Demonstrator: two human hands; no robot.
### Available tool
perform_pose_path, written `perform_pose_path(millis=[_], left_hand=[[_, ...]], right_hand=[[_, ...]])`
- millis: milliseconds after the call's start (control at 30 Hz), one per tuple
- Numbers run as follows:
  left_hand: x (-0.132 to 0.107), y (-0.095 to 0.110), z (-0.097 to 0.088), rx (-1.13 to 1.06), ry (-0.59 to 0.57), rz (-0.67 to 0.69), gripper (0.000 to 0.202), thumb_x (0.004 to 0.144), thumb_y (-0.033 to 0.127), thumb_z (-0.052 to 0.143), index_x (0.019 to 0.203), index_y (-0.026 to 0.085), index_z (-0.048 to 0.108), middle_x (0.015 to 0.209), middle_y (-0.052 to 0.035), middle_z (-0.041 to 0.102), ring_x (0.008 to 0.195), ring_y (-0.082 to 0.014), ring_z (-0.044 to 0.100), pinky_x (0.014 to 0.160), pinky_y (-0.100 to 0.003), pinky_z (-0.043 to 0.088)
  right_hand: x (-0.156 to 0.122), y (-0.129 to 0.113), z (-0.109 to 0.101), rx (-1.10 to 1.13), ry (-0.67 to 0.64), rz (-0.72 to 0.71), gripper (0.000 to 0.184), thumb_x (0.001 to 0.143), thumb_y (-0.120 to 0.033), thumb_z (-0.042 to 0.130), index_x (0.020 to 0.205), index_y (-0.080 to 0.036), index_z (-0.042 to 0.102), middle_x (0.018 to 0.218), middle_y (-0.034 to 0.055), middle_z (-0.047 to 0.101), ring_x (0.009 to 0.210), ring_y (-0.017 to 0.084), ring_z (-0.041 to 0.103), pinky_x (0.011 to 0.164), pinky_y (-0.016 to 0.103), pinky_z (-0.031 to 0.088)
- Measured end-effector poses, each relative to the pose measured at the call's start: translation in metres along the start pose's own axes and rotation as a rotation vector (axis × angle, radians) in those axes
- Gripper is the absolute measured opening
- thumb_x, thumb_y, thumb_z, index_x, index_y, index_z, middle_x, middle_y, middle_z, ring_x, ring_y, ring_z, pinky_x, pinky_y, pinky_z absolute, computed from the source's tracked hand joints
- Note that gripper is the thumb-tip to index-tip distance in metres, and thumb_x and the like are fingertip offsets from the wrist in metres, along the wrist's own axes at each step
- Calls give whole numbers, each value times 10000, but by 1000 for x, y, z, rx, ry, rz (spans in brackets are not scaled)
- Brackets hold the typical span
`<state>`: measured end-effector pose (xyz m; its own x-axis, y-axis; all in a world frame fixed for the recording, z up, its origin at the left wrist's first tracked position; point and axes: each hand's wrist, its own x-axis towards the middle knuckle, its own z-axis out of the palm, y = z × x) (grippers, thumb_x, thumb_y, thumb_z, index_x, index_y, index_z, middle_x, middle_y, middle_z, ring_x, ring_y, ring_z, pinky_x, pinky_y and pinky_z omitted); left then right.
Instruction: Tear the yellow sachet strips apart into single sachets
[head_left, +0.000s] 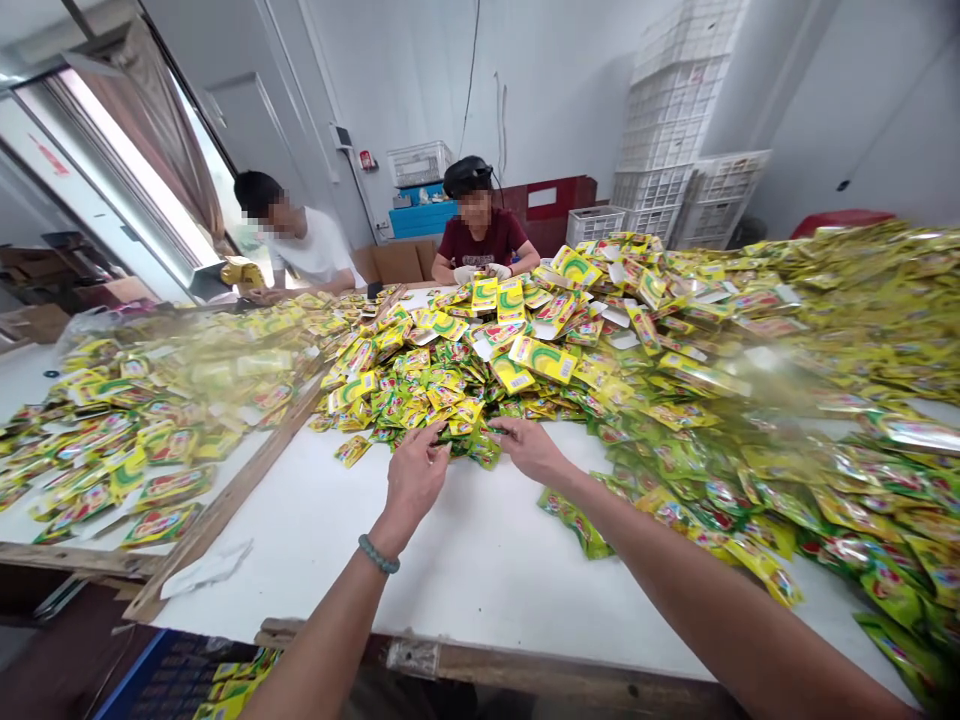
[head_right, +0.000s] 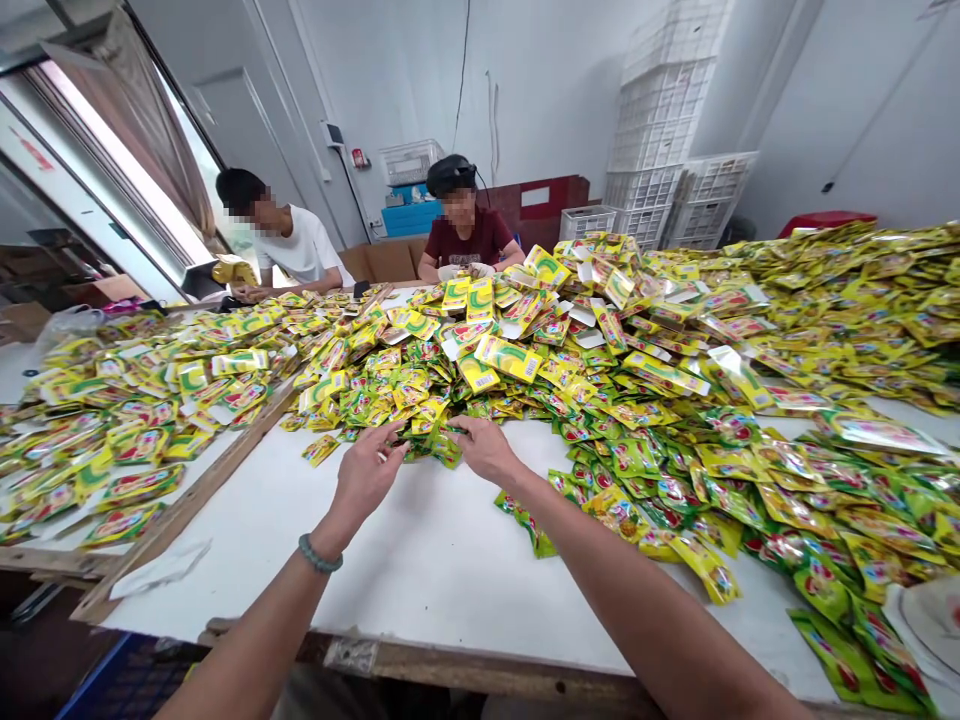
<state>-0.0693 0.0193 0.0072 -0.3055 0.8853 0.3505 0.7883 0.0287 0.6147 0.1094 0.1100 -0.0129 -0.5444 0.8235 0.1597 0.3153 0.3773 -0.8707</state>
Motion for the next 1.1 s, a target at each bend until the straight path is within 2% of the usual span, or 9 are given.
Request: perform_pose_path(millis=[100,167,333,467,567,733,867,967,1100], left_hand=[[7,9,14,-76,-31,130,333,841,316,599,1151,210,661,1084,-91,649,874,-197,623,747,-315,512],[9,14,23,-68,-85,151,253,858,298,584,1072,210,685,1062,-81,667,915,-207,620,774,-324,507],[14,16,39,349,39,129,279,846,347,612,1060,177,672,1033,-119,659,999,-284,569,855,-413,457],[19,17,46,570,8,275,257,882,254,560,1116,191,643,1101,-102,656,1034,-285,536,897,-424,411],[25,17,52,632,-5,324,217,917,198,466,996,188,668,998,-93,668,963,-268,553,857,-404,419],[33,13,53,643,7,442,220,864,110,476,978,192,645,1011,-114,642,952,-269,556,818,-398,440],[34,16,40,436,77,413,246,847,53,418,792,204,604,830,-86,640,818,-233,580,766,-367,443],[29,27,31,98,145,182,189,898,211,437,749,221,552,700,-38,608,671,-199,572,663,-327,439],[12,46,36,-555,-29,-155,275,788,460,603,744,209,502,626,20,577,547,-153,568,543,-263,418]], right_hand=[[-16,0,-20,305,-80,108,204,782,-386,598,852,-197,630,673,-27,577,637,125,523,614,251,456],[-28,4,-30,408,-30,198,244,716,-413,655,823,-203,589,647,-46,530,595,110,486,566,238,447],[-56,23,-39,527,158,361,207,707,-375,629,815,-212,561,662,-47,529,597,111,510,578,245,469],[-62,25,-38,525,193,337,174,759,-375,571,810,-208,566,693,-27,569,649,130,562,588,245,475],[-59,16,-38,499,189,304,236,801,-420,535,904,-211,575,757,-17,605,664,142,625,611,260,491],[-62,2,-45,452,257,333,320,787,-488,543,973,-229,562,711,-22,575,569,172,653,529,286,488],[-65,6,-48,399,348,252,326,757,-490,579,934,-219,616,634,-21,535,584,179,605,531,308,505],[-63,12,-49,283,368,192,306,738,-458,597,892,-198,646,606,-12,545,607,184,567,570,315,479],[-64,11,-49,310,367,125,319,734,-462,602,873,-178,637,757,24,628,669,174,560,627,299,448]])
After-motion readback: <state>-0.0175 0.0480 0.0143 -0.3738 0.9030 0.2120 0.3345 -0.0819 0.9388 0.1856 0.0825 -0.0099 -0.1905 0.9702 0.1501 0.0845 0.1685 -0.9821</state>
